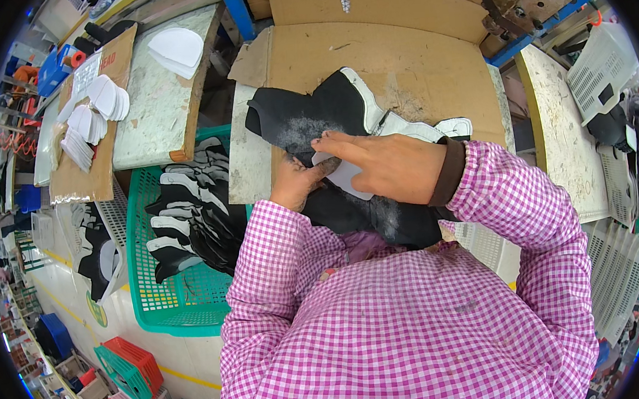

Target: The person repeatedly picks up black shoe uppers and white insoles, aligns the insole inside the upper, and places the assembled pair into a green basket. The cycle repeats with multiple units throughout the clip.

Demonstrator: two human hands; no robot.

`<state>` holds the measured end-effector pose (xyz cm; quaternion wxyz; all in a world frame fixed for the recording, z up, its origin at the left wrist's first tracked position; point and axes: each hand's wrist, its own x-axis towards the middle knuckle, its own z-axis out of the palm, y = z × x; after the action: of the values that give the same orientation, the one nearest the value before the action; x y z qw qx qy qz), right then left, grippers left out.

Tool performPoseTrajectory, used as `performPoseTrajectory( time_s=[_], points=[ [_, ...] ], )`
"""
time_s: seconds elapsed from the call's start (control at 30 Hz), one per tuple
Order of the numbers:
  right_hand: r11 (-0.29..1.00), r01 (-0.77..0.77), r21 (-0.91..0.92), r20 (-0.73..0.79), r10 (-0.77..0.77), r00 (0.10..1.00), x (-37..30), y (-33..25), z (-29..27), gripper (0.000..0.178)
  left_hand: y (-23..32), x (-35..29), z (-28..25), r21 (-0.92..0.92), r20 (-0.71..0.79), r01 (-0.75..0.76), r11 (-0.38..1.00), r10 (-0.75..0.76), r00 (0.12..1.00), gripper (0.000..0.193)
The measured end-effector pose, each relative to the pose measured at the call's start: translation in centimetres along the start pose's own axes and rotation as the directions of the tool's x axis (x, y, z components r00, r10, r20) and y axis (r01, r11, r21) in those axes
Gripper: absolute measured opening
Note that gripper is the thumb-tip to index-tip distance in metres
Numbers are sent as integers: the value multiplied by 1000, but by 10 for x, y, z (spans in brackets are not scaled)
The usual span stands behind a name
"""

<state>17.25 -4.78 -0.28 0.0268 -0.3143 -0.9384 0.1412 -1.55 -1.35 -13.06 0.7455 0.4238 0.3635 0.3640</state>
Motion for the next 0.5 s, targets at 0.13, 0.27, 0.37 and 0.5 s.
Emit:
performPoseTrajectory(
  time_s=[0.13,0.27,0.37,0.5],
  points=[
    [1000,10,6,15,-10,1000,7,5,1,14,-6,6,-7,101,42,-62,993,58,997,40],
    [999,9,37,50,-11,999,13,5,5,10,-10,10,-8,439,-9,-52,897,63,998,39],
    [996,39,-78,42,-35,998,4,1,-6,4,0,10,-4,438,67,-285,852,285,956,36],
    [995,-92,-47,-250,78,965,-41,-5,-37,34,37,2,-11,-47,-220,-114,992,101,970,33]
  ],
)
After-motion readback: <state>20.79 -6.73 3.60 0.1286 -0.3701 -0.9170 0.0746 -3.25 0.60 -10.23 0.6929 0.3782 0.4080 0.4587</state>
